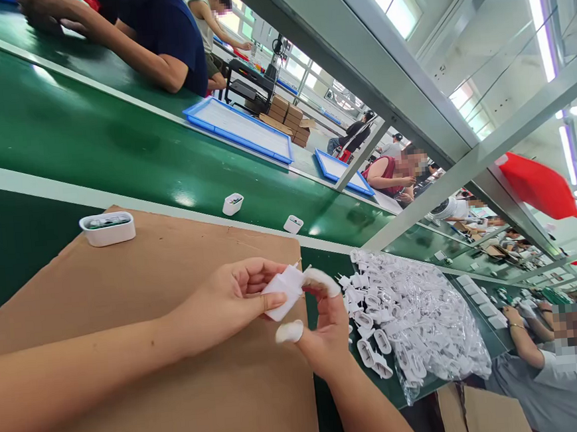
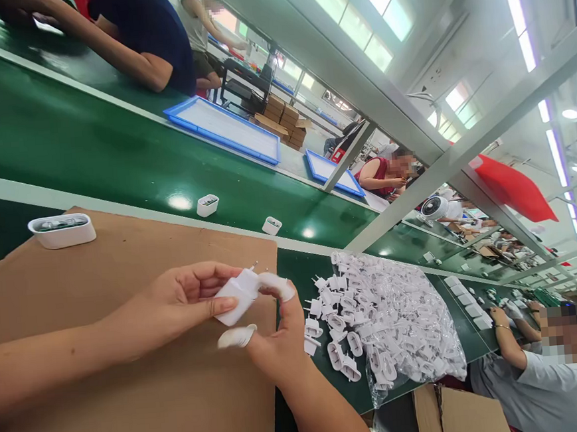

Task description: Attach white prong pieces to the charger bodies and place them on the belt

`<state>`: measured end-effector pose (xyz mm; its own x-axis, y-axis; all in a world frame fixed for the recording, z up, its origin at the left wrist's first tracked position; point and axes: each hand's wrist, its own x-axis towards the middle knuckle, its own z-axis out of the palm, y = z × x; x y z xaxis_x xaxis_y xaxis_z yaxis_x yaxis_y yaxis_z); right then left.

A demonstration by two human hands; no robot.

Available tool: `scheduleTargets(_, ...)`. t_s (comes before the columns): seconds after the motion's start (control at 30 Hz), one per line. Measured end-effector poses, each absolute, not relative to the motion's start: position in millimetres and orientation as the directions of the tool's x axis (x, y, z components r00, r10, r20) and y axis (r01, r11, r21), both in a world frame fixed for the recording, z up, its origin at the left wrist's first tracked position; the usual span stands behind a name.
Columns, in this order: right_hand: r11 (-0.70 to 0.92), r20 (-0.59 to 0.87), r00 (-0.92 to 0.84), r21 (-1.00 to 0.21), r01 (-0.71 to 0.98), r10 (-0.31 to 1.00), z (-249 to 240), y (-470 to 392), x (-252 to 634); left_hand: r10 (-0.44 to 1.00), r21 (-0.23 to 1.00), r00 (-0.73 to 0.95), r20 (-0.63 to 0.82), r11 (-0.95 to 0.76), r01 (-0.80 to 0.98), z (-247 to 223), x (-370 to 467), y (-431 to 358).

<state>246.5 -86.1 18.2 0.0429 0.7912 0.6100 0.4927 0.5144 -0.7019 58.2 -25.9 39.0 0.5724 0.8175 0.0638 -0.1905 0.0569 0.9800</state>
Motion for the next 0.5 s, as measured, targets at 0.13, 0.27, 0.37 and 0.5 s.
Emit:
scheduleTargets(0.13,0.635,0.709,-0.150,-0.491,0.597,0.689,31,-93,245,0.835,0.946,0.551,-0.001,0.179,-0.270,44,59,-35)
scheduleTargets(0.27,0.679,0.766,-0.159,-0.429,0.596,0.623,34,-98,241,0.843,0.937,0.537,-0.009,0.195,-0.291,44,60,-43)
scheduleTargets(0.37,0.664,0.761,-0.140,-0.440,0.604,0.633,28,-94,242,0.837,0.935,0.546,-0.034,0.220,-0.279,45,62,-41)
scheduleTargets(0.5,0.515,0.572,-0.142,-0.566,0.644,0.808,25,-74,260,0.832,0.968,0.542,-0.121,0.219,-0.120,39,66,-19)
